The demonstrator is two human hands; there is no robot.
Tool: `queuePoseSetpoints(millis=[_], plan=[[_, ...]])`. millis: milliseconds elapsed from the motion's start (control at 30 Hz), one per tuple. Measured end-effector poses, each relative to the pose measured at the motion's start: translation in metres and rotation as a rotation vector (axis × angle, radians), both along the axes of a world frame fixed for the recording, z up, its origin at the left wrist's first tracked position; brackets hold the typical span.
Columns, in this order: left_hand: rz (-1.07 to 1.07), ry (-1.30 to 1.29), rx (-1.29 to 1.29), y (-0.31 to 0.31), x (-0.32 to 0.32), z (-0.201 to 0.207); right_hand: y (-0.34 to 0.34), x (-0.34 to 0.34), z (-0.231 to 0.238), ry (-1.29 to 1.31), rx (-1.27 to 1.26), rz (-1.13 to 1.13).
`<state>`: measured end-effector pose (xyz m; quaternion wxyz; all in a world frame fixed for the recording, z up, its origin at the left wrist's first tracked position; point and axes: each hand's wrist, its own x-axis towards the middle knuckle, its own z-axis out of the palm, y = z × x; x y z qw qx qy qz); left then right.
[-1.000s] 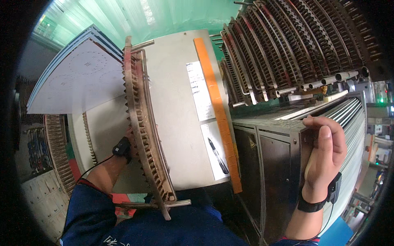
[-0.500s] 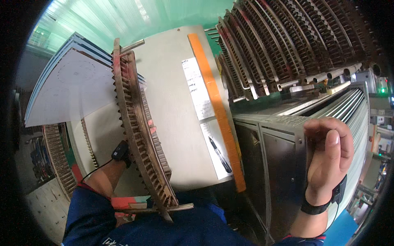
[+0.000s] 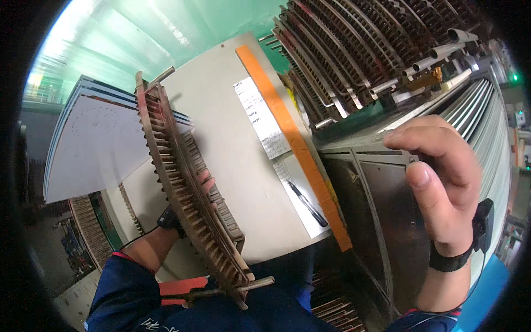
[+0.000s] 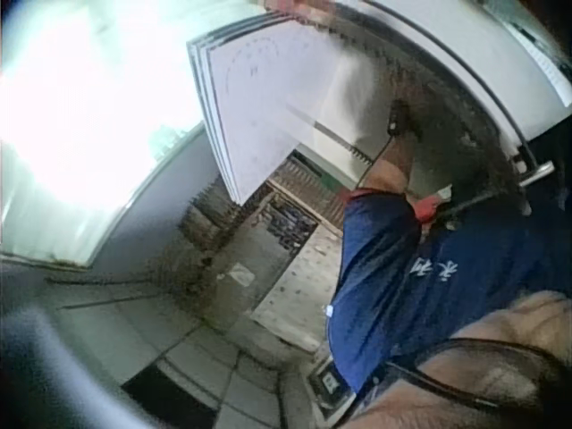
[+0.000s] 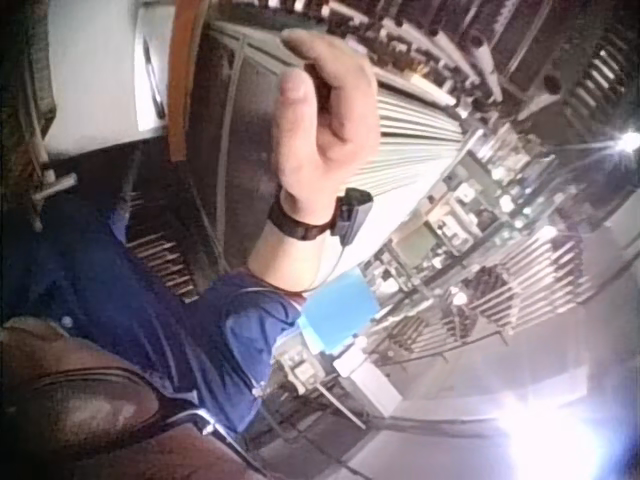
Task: Collecting printed circuit board panels from a conveyor belt and organizing them into a metal storage rack.
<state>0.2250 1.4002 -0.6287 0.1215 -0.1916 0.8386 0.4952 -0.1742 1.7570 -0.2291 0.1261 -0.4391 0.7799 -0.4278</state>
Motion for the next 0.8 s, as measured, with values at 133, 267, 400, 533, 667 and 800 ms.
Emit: queuePoseSetpoints(millis=[133, 267, 400, 533, 667, 800], plan=[[0.005, 0.14, 0.375, 0.003, -0.016, 0.044, 0.0, 0.0, -0.003, -0.011, 0.003, -0.013], [0.013, 0.394, 0.895, 0.023, -0.05, 0.083, -0.001, -0.001, -0.001, 0.02, 0.019, -0.01], [-0.044, 0.479, 0.968, 0.034, -0.076, 0.104, -0.001, -0.002, 0.001, -0.001, 0.013, -0.006], [0.04, 0.435, 1.131, 0.034, -0.077, 0.118, 0.001, -0.001, 0.001, 0.008, 0.026, -0.018], [-0.012, 0.422, 0.988, 0.034, -0.076, 0.118, 0.001, -0.001, -0.001, 0.029, 0.024, -0.023], [-0.086, 0.414, 0.685, 0.033, -0.078, 0.115, 0.001, -0.001, -0.002, 0.033, 0.0, -0.031]])
